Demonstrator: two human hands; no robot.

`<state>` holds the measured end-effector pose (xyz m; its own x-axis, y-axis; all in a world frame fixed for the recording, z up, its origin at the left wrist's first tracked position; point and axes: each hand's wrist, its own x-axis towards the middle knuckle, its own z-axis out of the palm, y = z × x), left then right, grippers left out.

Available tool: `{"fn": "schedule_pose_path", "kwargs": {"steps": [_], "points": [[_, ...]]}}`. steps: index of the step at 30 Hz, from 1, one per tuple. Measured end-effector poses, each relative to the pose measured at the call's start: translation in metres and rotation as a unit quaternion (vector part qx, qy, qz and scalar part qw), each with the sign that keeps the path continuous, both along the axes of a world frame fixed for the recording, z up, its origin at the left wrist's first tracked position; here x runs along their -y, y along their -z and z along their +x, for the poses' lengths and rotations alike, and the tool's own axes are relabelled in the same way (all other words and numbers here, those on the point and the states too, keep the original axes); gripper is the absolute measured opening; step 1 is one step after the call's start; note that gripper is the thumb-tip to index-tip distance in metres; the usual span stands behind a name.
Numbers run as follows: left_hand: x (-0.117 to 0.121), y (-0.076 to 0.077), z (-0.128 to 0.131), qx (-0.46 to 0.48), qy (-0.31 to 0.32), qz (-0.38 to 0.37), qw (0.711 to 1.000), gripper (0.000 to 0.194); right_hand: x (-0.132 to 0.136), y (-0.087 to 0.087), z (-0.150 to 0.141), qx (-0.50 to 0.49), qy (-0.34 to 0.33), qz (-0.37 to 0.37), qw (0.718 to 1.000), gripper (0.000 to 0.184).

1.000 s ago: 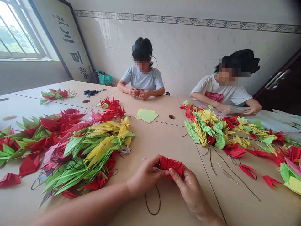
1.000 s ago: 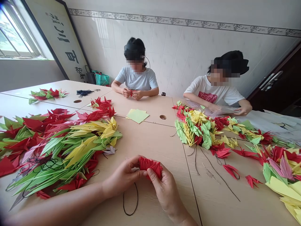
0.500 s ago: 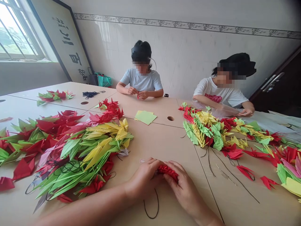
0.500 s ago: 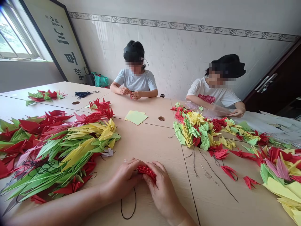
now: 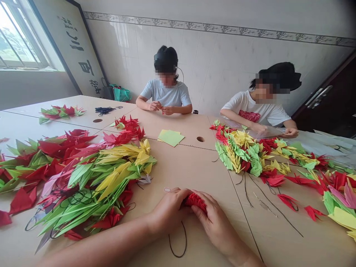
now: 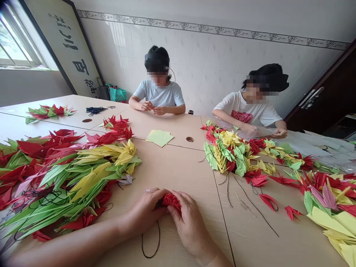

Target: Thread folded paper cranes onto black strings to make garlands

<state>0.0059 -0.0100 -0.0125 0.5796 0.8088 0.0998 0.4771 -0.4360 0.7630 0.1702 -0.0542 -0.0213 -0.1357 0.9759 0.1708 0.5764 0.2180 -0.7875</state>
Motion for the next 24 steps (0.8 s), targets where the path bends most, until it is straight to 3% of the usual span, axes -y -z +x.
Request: {"fn": "schedule_pose_path", "kwargs": {"steps": [5,11,19,24], "points": [[0.002,-0.001,0.001,0.021,-0.025,-0.061,0.998,0.015,0.002,-0.008,-0.002,-0.023,-0.003,-0.047,0.999,0.032],[0.0,-0.002,0.003,0.164,-0.032,-0.156,0.974,0.013,0.004,-0.009,-0.004,-0.055,0.019,-0.049,0.997,0.033],[0.002,0.003,0.004,0.296,0.067,-0.324,0.896,0.033,0.006,-0.012,-0.003,-0.045,0.062,-0.024,0.997,0.037],[0.005,-0.005,0.0,0.273,0.12,-0.342,0.891,0.038,0.011,-0.018,-0.005,-0.069,0.059,-0.016,0.996,0.035]]}}
